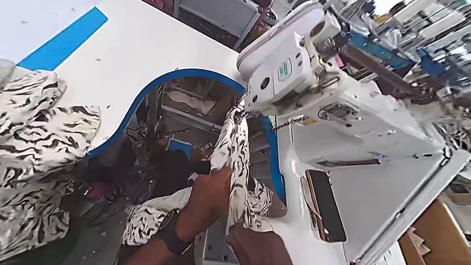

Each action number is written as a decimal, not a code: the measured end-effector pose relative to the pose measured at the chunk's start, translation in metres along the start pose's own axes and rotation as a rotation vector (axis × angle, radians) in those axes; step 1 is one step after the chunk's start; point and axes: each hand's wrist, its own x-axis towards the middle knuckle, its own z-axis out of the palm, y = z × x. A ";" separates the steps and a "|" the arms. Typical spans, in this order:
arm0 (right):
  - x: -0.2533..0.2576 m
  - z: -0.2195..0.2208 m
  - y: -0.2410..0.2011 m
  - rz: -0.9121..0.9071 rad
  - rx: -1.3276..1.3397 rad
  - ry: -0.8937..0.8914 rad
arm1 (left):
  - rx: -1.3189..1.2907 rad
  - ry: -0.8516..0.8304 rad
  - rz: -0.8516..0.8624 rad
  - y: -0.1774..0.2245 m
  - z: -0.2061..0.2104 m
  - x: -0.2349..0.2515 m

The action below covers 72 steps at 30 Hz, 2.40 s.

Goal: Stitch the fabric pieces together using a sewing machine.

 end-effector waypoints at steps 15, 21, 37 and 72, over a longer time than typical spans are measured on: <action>0.027 -0.046 0.019 -0.023 -0.138 -0.038 | -0.007 0.085 0.112 -0.013 0.006 0.010; 0.051 -0.028 0.011 0.048 -0.327 0.088 | -0.056 0.022 0.129 -0.007 0.003 -0.009; 0.093 0.046 0.166 -0.143 0.242 -0.712 | -0.325 -0.223 -0.216 -0.118 -0.096 0.005; 0.085 -0.001 0.015 0.143 -0.270 0.368 | -0.042 0.122 0.140 -0.016 0.011 0.012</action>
